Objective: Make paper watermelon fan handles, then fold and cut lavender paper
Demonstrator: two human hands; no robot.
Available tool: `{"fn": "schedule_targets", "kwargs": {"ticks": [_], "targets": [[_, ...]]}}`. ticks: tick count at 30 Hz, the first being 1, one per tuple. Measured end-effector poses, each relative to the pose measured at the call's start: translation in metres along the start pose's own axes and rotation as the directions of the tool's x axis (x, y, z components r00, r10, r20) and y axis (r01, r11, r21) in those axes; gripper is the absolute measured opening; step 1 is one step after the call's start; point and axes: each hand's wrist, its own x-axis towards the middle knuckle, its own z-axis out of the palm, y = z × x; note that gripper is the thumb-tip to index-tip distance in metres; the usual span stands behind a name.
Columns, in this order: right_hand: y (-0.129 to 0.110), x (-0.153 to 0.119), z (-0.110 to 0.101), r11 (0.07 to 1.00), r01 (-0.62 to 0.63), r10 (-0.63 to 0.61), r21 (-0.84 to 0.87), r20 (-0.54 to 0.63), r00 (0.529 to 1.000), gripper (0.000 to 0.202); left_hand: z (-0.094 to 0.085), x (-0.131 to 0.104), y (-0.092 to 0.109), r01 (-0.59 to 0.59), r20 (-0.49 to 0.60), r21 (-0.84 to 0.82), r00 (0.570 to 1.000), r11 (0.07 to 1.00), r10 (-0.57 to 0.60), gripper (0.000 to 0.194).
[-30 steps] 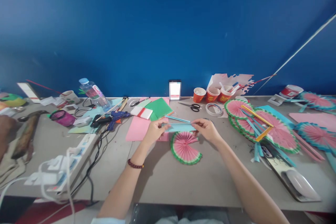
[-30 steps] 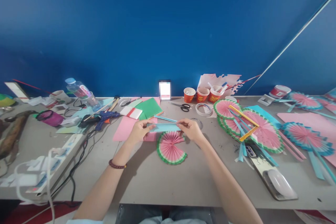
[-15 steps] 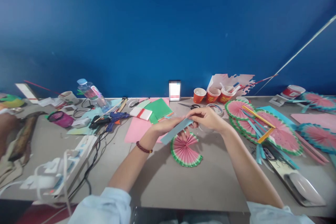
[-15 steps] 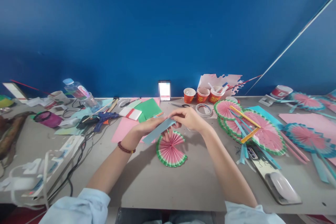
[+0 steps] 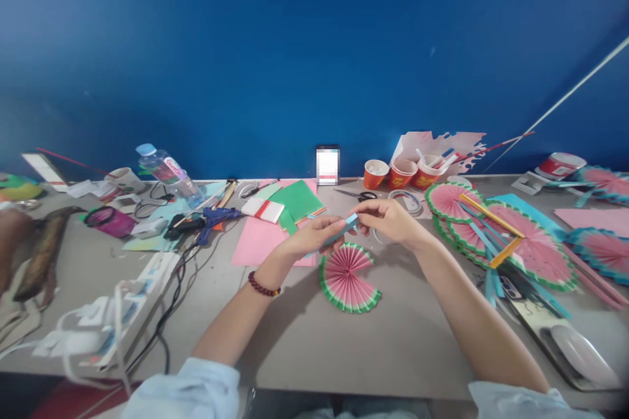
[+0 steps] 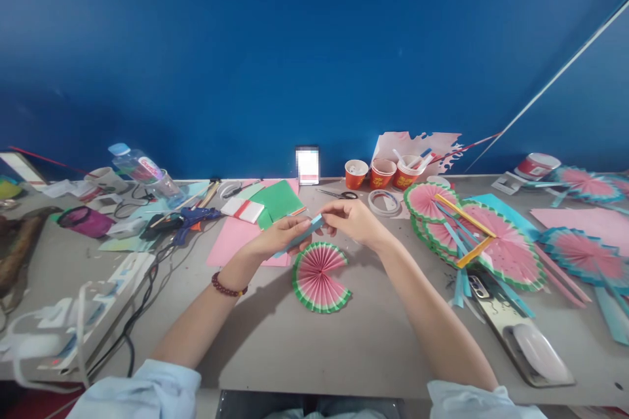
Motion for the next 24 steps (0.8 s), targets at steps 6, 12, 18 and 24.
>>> {"fn": "schedule_targets", "kwargs": {"ticks": [6,12,18,24], "targets": [[-0.009,-0.004,0.001,0.993,0.029,-0.026,0.116,-0.029,0.999,0.033,0.004,-0.003,0.003,-0.046,-0.051,-0.014,0.998,0.999,0.045,0.036],[-0.010,-0.004,0.011,0.998,0.025,-0.018,0.059,-0.115,0.993,0.032,0.004,0.000,-0.002,-0.085,-0.162,-0.045,0.984,0.995,0.076,0.040],[-0.010,-0.004,0.021,0.992,0.077,-0.058,0.095,-0.192,0.980,0.030,0.005,0.000,0.000,-0.103,-0.176,-0.039,0.980,0.994,0.095,0.040],[-0.008,-0.006,0.022,0.993,0.089,-0.071,0.081,-0.197,0.978,0.032,0.006,-0.001,0.001,-0.117,-0.230,0.013,0.966,0.993,0.117,0.041]]}}
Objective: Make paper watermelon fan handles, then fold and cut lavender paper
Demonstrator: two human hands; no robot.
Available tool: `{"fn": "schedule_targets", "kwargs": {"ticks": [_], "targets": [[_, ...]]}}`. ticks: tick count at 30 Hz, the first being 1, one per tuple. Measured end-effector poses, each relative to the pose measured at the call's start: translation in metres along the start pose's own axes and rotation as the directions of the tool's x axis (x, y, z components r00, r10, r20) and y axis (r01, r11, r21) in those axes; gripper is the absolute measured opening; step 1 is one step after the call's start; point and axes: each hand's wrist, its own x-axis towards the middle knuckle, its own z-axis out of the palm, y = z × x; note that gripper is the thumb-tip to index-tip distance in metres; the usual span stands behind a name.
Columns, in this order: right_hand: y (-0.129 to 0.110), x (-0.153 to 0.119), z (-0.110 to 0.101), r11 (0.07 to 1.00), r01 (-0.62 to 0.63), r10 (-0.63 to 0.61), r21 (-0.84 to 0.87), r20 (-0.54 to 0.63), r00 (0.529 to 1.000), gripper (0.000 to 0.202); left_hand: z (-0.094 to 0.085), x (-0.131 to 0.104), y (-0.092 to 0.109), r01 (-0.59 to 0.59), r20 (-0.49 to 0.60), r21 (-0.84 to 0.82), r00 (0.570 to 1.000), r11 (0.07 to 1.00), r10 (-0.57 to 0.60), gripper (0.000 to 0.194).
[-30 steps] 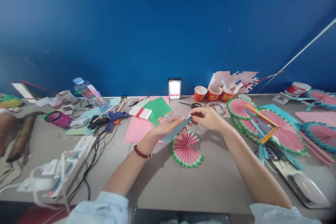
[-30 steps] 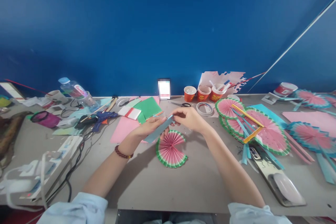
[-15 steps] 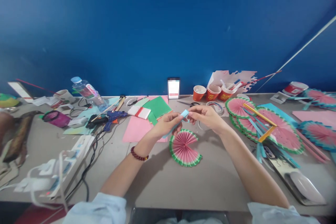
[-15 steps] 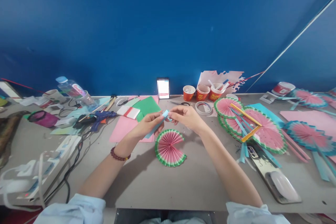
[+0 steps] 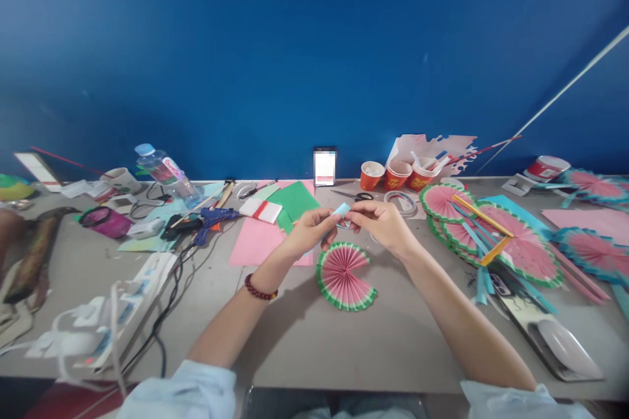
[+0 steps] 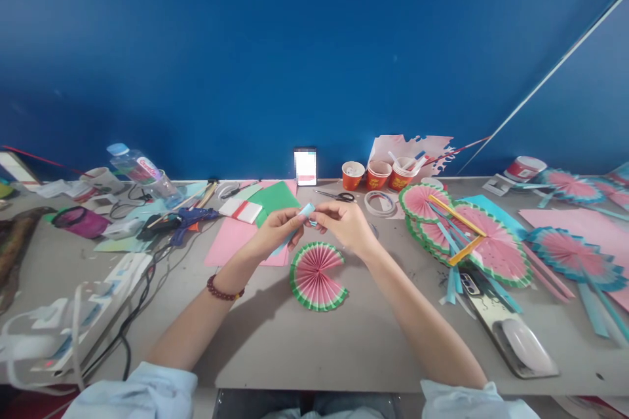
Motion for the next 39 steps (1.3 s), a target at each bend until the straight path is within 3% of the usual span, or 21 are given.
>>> {"fn": "schedule_targets", "kwargs": {"ticks": [9,15,30,39], "targets": [[0.001,-0.002,0.000,1.000,-0.007,0.006,-0.030,-0.018,1.000,0.029,0.001,-0.001,0.000,-0.048,-0.018,0.104,0.999,0.993,0.050,0.039],[0.002,-0.003,0.001,0.998,-0.003,0.001,-0.058,-0.032,0.999,0.031,0.001,0.000,0.000,-0.038,-0.003,0.071,0.999,0.997,0.039,0.041],[-0.002,-0.005,0.003,0.998,0.024,-0.026,-0.057,-0.036,0.999,0.029,0.003,0.000,-0.001,-0.146,-0.037,0.136,0.988,0.980,0.152,0.038],[-0.007,-0.011,0.004,0.983,0.037,-0.057,-0.180,-0.105,0.993,0.026,0.005,-0.003,0.002,-0.131,0.054,0.053,0.990,0.990,0.128,0.039]]}}
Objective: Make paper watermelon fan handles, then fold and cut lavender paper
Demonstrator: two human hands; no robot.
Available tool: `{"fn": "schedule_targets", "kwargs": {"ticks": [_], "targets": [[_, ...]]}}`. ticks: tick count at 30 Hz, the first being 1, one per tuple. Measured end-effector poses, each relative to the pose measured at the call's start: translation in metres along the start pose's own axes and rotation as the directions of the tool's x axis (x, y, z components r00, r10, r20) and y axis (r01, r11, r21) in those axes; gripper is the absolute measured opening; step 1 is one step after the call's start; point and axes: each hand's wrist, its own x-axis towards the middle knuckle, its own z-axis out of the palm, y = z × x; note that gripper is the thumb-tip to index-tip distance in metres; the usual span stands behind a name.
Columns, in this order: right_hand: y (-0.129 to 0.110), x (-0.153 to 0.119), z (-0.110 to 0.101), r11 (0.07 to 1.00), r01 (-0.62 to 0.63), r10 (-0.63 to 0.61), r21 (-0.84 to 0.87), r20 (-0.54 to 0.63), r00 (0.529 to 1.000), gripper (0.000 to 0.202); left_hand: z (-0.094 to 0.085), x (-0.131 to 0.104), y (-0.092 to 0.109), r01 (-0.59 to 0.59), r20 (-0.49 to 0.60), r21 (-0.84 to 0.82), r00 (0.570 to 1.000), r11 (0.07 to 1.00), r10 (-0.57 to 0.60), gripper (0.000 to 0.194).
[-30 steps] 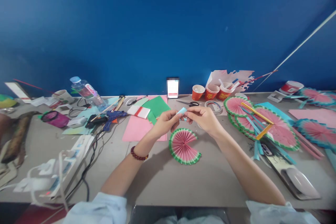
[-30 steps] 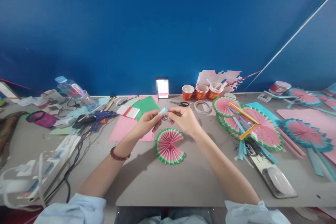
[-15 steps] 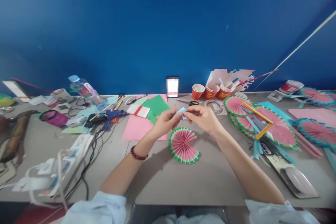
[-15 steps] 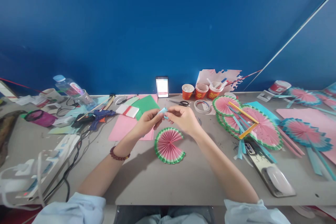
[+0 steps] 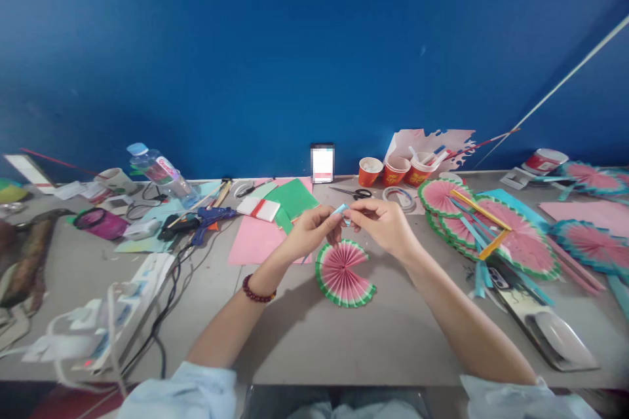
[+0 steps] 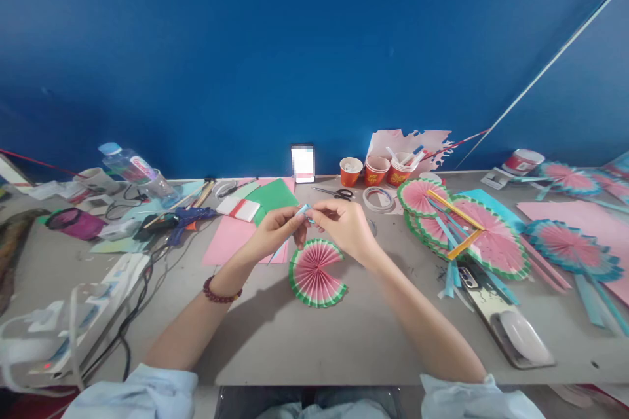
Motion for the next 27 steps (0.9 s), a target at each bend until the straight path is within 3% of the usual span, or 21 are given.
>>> {"fn": "schedule_targets", "kwargs": {"ticks": [3,6,9,13,20,27], "targets": [[-0.001,-0.001,-0.001,0.999,0.014,-0.013,-0.035,0.014,1.000,0.025,-0.001,0.000,0.002,-0.048,-0.080,0.068,0.995,0.997,0.053,0.031],[-0.002,-0.002,-0.001,0.996,0.040,-0.037,-0.081,0.033,0.999,0.023,-0.004,0.000,0.003,-0.155,-0.236,0.184,0.952,0.971,0.197,0.022],[-0.004,-0.003,-0.001,0.982,0.110,-0.108,-0.157,0.023,0.994,0.019,-0.005,0.001,0.001,-0.192,-0.286,0.263,0.920,0.945,0.267,0.015],[-0.007,-0.005,0.000,0.969,0.154,-0.158,-0.196,-0.005,0.987,0.017,-0.003,0.001,-0.001,-0.174,-0.334,0.180,0.915,0.968,0.226,0.015],[-0.006,-0.004,0.001,0.997,0.038,-0.038,-0.067,0.005,0.999,0.024,0.000,0.002,0.003,-0.107,-0.368,-0.128,0.928,0.986,0.053,0.018],[-0.009,-0.004,0.000,0.996,0.037,-0.035,-0.080,0.030,0.999,0.022,0.004,-0.001,0.010,-0.077,-0.333,-0.167,0.943,0.983,0.017,0.018]]}}
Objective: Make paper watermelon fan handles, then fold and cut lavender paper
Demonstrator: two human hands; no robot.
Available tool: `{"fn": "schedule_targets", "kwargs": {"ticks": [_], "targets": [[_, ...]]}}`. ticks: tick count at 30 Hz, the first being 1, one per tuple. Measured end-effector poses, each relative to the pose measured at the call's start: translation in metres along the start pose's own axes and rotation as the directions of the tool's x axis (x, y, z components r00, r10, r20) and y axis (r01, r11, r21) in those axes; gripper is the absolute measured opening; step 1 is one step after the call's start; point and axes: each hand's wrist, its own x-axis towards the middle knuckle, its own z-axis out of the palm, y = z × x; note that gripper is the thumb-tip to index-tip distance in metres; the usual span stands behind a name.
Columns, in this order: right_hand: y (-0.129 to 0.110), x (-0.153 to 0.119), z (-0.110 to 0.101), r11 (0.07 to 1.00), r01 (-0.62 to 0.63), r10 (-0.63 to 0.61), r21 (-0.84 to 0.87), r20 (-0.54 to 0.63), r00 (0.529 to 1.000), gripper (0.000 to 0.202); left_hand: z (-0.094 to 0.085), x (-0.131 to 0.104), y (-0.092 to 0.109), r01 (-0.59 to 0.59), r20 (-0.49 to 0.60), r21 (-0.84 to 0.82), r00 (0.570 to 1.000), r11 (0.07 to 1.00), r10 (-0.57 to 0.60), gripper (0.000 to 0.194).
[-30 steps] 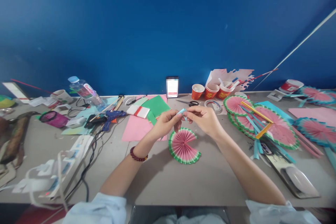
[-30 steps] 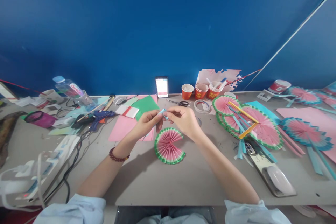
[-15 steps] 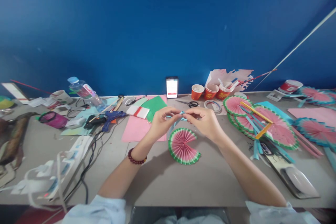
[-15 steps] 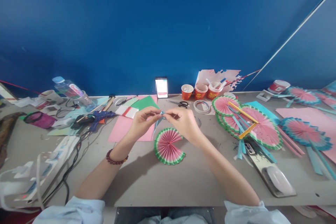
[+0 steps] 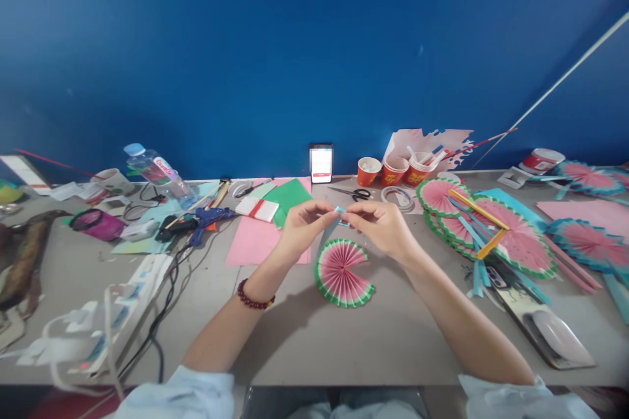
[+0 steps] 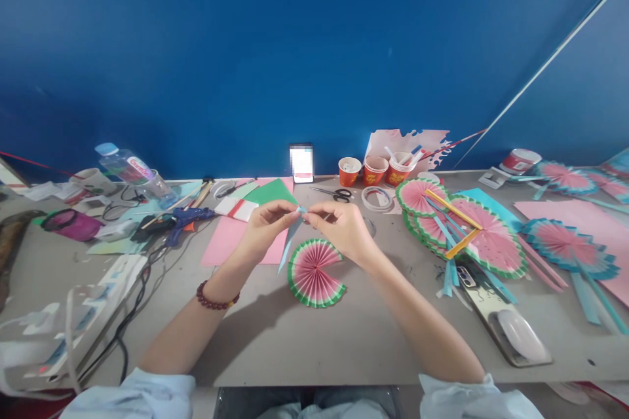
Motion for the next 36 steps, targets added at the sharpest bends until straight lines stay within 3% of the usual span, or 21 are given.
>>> {"fn": "schedule_targets", "kwargs": {"ticks": [16,20,27,36], "targets": [[-0.004,-0.002,0.005,0.999,-0.005,0.002,0.046,0.081,0.997,0.016,0.008,-0.007,0.006,-0.052,-0.049,-0.003,0.997,0.999,0.052,0.018],[-0.004,-0.003,0.005,0.994,-0.027,0.021,0.110,0.057,0.998,0.017,0.011,-0.008,0.006,0.023,0.001,-0.019,1.000,1.000,-0.023,0.018],[-0.002,0.002,-0.003,0.979,-0.066,0.090,0.194,-0.120,0.989,0.020,0.010,-0.008,0.003,0.179,0.131,0.038,0.974,0.983,-0.182,0.032],[0.001,0.006,-0.002,0.946,-0.141,0.132,0.293,0.049,0.990,0.023,0.009,-0.007,0.003,0.298,0.168,-0.064,0.944,0.952,-0.284,0.029]]}}
